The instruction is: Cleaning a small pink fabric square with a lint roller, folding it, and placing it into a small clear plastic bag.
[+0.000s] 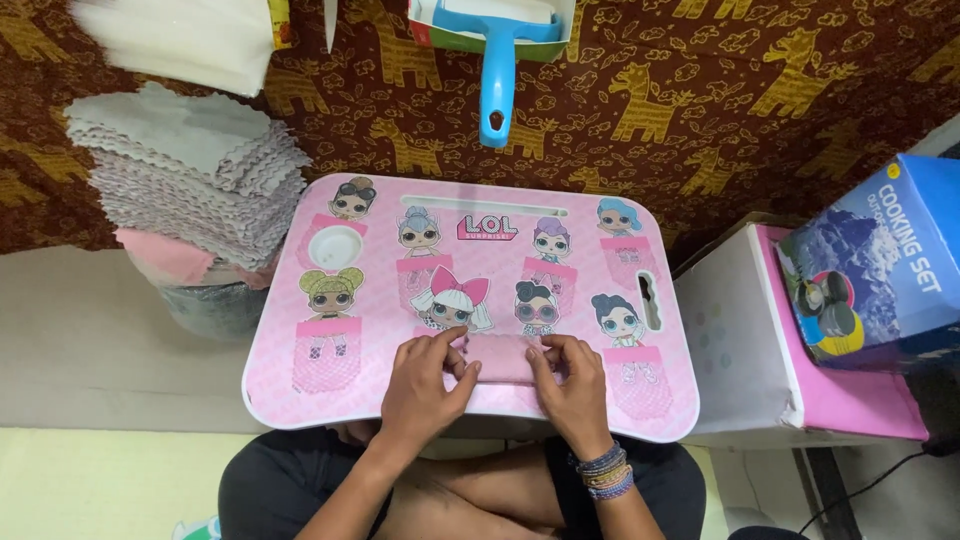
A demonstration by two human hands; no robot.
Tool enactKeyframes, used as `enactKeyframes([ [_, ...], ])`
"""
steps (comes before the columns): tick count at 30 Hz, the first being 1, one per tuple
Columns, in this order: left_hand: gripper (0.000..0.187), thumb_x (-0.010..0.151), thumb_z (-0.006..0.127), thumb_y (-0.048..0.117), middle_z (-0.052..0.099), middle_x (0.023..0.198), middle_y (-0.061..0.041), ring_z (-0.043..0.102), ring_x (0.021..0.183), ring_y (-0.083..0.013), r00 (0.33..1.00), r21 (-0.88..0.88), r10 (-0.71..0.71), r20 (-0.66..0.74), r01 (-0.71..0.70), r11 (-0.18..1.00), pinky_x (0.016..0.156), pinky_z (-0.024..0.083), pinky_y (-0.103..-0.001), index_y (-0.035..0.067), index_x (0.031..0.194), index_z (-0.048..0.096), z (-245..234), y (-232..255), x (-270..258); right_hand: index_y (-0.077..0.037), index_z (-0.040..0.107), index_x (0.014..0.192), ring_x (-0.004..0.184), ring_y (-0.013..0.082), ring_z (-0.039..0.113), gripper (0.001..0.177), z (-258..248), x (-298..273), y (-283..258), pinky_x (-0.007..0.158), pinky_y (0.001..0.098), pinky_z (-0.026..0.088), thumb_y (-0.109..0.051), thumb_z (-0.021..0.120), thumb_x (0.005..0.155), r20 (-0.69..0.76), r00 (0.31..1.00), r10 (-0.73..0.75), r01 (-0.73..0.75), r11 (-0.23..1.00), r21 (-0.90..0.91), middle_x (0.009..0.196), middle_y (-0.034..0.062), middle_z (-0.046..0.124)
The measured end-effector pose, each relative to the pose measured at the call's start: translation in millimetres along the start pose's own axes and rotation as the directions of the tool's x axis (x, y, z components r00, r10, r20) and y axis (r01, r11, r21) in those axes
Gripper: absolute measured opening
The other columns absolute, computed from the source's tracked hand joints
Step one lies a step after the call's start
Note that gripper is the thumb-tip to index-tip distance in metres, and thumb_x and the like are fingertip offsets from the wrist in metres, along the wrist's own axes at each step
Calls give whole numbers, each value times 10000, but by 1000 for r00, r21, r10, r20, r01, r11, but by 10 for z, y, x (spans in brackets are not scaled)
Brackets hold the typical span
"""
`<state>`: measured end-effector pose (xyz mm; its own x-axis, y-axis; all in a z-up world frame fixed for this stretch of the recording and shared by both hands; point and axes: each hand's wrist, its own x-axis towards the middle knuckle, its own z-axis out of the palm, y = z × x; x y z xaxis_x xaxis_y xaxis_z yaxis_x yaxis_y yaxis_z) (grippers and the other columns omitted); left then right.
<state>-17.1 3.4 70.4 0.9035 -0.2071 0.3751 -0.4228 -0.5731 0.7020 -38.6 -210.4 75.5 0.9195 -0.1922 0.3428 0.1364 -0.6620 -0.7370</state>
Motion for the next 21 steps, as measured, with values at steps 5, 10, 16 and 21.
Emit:
enactKeyframes([
  [5,368,928,681,268,625,740,85,619,810,-161,999,16,33,-19,-32,999,991,433,-410,87,1248,651,16,-23,-8,-104,706,1048,806,192,627,211,22,-17,14,851,368,453,-275,711,924,-23,998,-66,64,995,-75,780,2,672],
  [10,358,952,659,285,560,703,73,586,802,-185,997,53,68,-35,-66,996,952,465,-429,75,1241,663,24,-26,-7,-91,701,1087,821,206,594,233,32,-39,26,822,384,430,-267,704,934,-36,993,-115,109,984,-144,766,4,665],
  [16,423,966,581,306,630,1224,-78,580,1138,-271,984,220,169,-47,-155,963,946,467,-441,109,1339,614,-42,50,26,-139,733,1044,857,220,612,118,52,-22,54,772,371,410,-173,676,946,-33,960,-278,266,943,-200,932,29,660],
  [21,332,936,550,227,549,1436,-192,453,1392,-417,983,240,184,12,-181,954,1040,422,-550,136,1236,662,-58,69,27,-219,769,1044,871,245,584,145,80,10,147,742,419,388,-243,686,928,44,963,-265,264,907,-328,938,15,629],
])
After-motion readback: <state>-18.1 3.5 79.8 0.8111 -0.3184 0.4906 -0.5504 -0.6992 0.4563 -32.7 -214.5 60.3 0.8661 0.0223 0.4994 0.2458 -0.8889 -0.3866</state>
